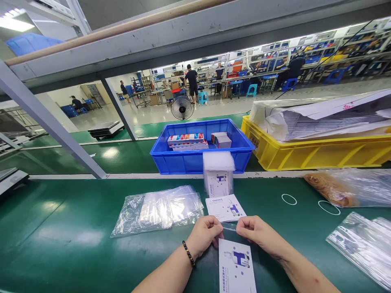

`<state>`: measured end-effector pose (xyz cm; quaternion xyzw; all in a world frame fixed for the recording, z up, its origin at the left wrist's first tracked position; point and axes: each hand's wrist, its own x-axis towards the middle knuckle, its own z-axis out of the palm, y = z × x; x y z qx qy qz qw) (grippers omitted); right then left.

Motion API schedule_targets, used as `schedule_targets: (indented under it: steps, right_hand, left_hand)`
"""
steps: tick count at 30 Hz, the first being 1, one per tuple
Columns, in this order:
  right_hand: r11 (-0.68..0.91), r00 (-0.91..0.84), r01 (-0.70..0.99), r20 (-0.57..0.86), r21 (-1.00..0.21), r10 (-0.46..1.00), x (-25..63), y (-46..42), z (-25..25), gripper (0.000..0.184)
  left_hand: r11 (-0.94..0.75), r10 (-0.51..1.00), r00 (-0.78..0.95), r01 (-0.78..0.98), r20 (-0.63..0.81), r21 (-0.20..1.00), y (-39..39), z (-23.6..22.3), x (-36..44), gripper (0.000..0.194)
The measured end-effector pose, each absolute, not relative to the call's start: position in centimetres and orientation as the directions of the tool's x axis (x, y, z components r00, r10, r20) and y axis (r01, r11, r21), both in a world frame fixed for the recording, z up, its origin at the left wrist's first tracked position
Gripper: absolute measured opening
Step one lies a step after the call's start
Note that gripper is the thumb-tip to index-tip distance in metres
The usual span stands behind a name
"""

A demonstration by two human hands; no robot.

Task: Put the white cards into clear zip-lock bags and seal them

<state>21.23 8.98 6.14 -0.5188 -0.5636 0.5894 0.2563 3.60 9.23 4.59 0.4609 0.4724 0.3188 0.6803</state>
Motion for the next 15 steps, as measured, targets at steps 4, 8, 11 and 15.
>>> schedule_targets:
  steps: [4, 8, 11, 15]
  right_hand:
    - [-0.224, -0.33, 0.275, -0.31, -0.935, 0.891, 21.2, 9.0, 6.2, 0.03]
    - [-0.205, -0.328, 0.29, -0.298, -0.935, 0.897, 20.7, 9.0, 6.2, 0.029]
    - [-0.187, -0.32, 0.31, -0.288, -0.932, 0.903, 20.2, 8.8, 6.2, 0.026]
    - [-0.165, -0.325, 0.341, -0.28, -0.926, 0.903, 19.6, 8.6, 6.0, 0.024]
  left_hand:
    - [0.361, 0.879, 0.335, -0.001, -0.34, 0.932, 9.3, 4.5, 3.6, 0.024]
    - [0.342, 0.887, 0.328, 0.008, -0.325, 0.94, 9.3, 4.5, 3.5, 0.022]
    - [0.337, 0.882, 0.34, 0.03, -0.327, 0.941, 9.2, 4.6, 3.6, 0.023]
    - [0.311, 0.888, 0.34, 0.053, -0.31, 0.949, 9.0, 4.4, 3.7, 0.02]
